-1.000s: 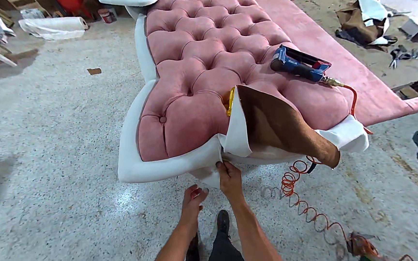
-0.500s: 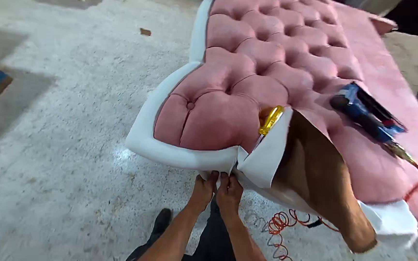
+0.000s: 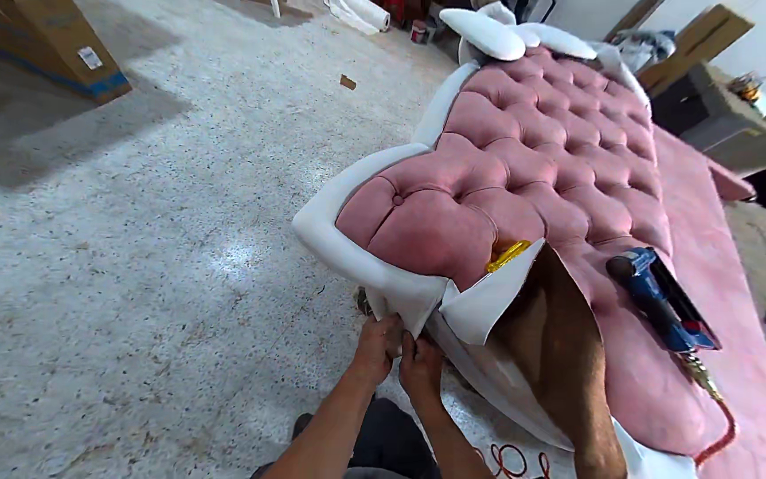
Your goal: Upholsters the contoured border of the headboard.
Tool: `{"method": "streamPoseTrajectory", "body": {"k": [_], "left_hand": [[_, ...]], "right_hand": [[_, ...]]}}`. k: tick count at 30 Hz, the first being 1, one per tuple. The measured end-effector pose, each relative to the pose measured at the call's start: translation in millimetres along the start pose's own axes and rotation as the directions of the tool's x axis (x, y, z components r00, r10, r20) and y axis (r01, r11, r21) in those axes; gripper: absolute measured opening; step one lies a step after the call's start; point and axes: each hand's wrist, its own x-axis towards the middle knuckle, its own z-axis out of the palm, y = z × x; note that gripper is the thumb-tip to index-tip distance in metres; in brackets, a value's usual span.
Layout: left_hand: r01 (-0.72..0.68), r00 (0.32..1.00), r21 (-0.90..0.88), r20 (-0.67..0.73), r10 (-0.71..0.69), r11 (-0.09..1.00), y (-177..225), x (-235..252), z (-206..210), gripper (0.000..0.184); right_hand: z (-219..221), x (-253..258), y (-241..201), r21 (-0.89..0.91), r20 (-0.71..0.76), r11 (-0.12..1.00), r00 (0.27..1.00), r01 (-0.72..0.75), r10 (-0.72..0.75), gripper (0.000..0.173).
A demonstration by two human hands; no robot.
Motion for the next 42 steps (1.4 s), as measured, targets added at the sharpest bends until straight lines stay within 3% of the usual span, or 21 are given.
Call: {"method": "streamPoseTrajectory", "body": {"k": [3, 5, 7, 10, 13, 15, 17, 19, 21, 23, 26, 28, 31, 34, 39, 42], "left_hand": [[0.059, 0.988, 0.017, 0.145, -0.061, 0.998, -3, -12, -2, 0.045], [0.026, 0.981, 0.091, 0.187, -0.042, 0.996, -2, -8, 2, 0.051], [-0.013, 0.982, 0.145, 0.188, -0.015, 0.989, -10, -5, 10, 0.053], [-0.080, 0.993, 0.202, 0.103, 0.060, 0.976, -21, 5, 18, 0.041], [-0.125, 0.991, 0.248, 0.083, 0.108, 0.961, -29, 12, 17, 0.032], [-0.180, 0.983, 0.264, 0.090, 0.162, 0.947, -35, 15, 16, 0.029], [-0.217, 0.976, 0.297, 0.099, 0.196, 0.930, -39, 17, 14, 0.031], [-0.224, 0.973, 0.300, 0.114, 0.198, 0.927, -43, 19, 12, 0.035], [-0.235, 0.971, 0.318, 0.122, 0.206, 0.918, -43, 20, 11, 0.036], [-0.231, 0.972, 0.342, 0.126, 0.199, 0.911, -44, 18, 10, 0.033], [-0.176, 0.981, 0.301, 0.126, 0.144, 0.937, -40, 11, 9, 0.022], [-0.213, 0.972, 0.270, 0.160, 0.174, 0.939, -38, 2, 6, 0.019], [-0.228, 0.969, 0.276, 0.158, 0.190, 0.934, -55, 4, 0, 0.028], [-0.136, 0.987, 0.267, 0.118, 0.108, 0.954, -62, 5, 2, 0.026], [-0.086, 0.995, 0.289, 0.075, 0.067, 0.954, -58, 6, -14, 0.026], [-0.066, 0.997, 0.240, -0.030, 0.075, 0.969, -53, 8, -36, 0.045]], "right_hand": [[-8, -8, -5, -0.020, 0.046, 0.999, 0.998, -0.043, 0.044, 0.036], [-11, -2, -7, -0.030, 0.073, 0.998, 0.996, -0.057, 0.059, 0.032], [-14, 2, 0, -0.046, 0.079, 0.998, 0.996, -0.033, 0.037, 0.030], [-12, 9, 9, -0.045, 0.051, 0.998, 0.998, 0.045, -0.043, 0.030], [-19, 4, 5, 0.017, 0.195, 0.989, 0.971, -0.146, 0.140, 0.030], [-28, 0, 6, 0.020, 0.353, 0.955, 0.896, -0.295, 0.270, 0.032], [-46, -6, 6, -0.039, 0.482, 0.947, 0.824, -0.320, 0.298, 0.033], [-71, -14, -2, -0.075, 0.516, 0.982, 0.836, -0.170, 0.185, 0.032], [-92, -18, -19, -0.074, 0.432, 0.994, 0.901, 0.086, -0.046, 0.026], [-100, -16, -34, -0.047, 0.330, 0.961, 0.912, 0.274, -0.244, 0.024], [-88, -2, -57, -0.054, 0.319, 0.927, 0.886, 0.372, -0.337, 0.030], [-75, 8, -67, -0.102, 0.335, 0.916, 0.880, 0.389, -0.336, 0.033], [-66, 25, -66, -0.208, 0.469, 0.954, 0.878, 0.217, -0.097, 0.043], [-62, 36, -53, -0.133, 0.425, 0.991, 0.903, -0.006, 0.063, 0.038], [-56, 40, -49, 0.007, 0.444, 0.987, 0.885, -0.158, 0.138, 0.045], [-56, 29, -41, -0.063, 0.469, 0.993, 0.875, -0.105, 0.122, 0.053]]}}
